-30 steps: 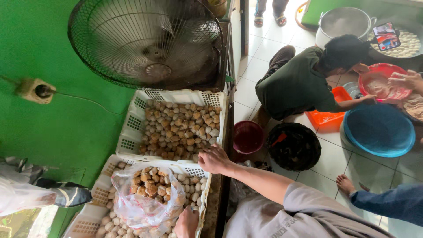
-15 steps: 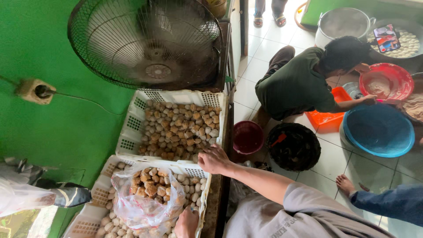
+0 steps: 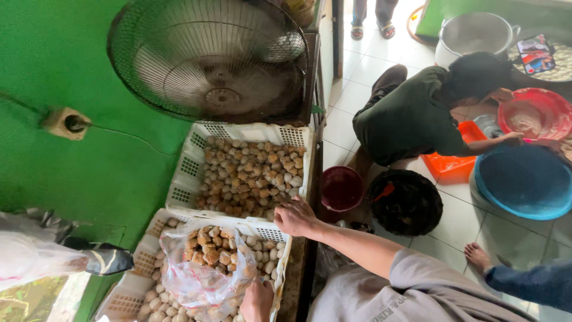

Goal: The person packs round food items into a plastic bag from a white crate, then handles a bunch of green leafy vegetables. The person also briefly uses a lighter.

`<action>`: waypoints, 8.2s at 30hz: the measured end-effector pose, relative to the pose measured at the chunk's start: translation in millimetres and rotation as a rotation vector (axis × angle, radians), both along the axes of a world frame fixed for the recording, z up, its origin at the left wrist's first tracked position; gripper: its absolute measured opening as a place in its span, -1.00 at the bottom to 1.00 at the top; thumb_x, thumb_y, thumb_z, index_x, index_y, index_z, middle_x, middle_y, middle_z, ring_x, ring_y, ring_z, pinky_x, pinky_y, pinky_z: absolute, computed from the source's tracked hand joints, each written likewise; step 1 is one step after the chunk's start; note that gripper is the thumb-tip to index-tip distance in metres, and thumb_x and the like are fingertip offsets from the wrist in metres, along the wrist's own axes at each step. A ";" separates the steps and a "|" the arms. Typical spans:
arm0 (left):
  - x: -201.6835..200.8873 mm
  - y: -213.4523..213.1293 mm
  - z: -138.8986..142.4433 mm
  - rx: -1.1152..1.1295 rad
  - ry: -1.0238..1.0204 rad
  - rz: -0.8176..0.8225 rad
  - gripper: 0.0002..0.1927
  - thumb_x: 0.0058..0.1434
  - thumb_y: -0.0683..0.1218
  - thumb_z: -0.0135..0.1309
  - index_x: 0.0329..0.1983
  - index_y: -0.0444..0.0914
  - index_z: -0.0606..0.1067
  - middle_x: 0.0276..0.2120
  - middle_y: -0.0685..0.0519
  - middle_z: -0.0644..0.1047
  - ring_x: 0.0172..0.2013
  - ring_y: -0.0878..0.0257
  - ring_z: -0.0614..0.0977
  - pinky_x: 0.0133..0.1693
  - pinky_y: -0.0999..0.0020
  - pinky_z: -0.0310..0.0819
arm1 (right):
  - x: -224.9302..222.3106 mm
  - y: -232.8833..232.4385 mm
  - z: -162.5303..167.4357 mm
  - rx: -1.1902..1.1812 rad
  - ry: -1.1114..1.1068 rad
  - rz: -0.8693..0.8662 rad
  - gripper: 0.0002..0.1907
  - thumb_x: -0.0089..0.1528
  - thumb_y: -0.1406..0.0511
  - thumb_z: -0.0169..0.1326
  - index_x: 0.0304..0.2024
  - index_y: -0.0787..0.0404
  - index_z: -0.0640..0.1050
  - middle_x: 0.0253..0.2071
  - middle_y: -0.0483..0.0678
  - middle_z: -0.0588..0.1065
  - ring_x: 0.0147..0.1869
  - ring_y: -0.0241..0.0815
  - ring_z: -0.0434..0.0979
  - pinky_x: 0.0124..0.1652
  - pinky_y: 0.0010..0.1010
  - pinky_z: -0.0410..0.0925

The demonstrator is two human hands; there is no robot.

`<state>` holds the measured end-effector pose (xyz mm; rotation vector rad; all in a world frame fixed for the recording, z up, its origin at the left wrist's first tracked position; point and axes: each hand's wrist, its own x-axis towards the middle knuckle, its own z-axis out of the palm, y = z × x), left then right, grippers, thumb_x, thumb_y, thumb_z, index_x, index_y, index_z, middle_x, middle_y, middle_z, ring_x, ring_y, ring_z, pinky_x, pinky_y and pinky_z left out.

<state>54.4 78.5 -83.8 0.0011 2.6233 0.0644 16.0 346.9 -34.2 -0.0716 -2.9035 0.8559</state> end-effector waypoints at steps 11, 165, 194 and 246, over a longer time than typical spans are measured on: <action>33.0 44.1 60.1 0.481 0.479 0.008 -0.59 0.24 -0.03 0.03 0.15 -0.21 0.47 -0.31 -0.21 0.63 -0.31 -0.18 0.65 -0.30 -0.08 0.54 | -12.7 -8.7 -14.0 0.042 -0.070 0.038 -0.73 0.31 0.12 -0.02 -0.33 0.07 0.62 -0.42 -0.12 0.60 -0.38 -0.12 0.55 -0.03 -0.16 0.28; -119.3 -82.7 58.8 0.537 0.540 -0.196 -0.72 0.26 -0.13 0.05 0.03 -0.24 0.51 -0.18 -0.23 0.60 -0.19 -0.20 0.63 -0.18 -0.02 0.51 | 8.9 -6.6 10.0 0.036 0.047 -0.024 -0.78 0.21 0.20 0.01 -0.48 0.12 0.56 -0.45 0.01 0.56 -0.30 -0.05 0.58 0.00 -0.15 0.26; -80.2 -50.5 116.6 0.488 0.676 0.029 -0.78 0.28 -0.16 0.11 -0.02 -0.23 0.44 -0.20 -0.11 0.54 -0.27 -0.14 0.63 -0.34 -0.07 0.49 | -10.5 -25.8 -43.8 0.210 0.106 0.074 -0.73 0.48 0.16 0.00 -0.12 0.07 0.69 -0.38 -0.05 0.60 -0.15 -0.02 0.59 0.21 -0.15 0.28; -186.5 -185.9 169.4 0.727 0.469 0.672 -0.78 0.30 -0.12 0.00 -0.03 -0.27 0.50 -0.30 -0.17 0.59 -0.37 -0.06 0.56 -0.34 0.12 0.47 | 1.9 -24.8 -50.9 0.186 0.199 0.072 -0.81 0.36 0.21 0.08 -0.26 0.06 0.69 -0.31 -0.05 0.63 -0.12 -0.03 0.60 0.15 -0.18 0.26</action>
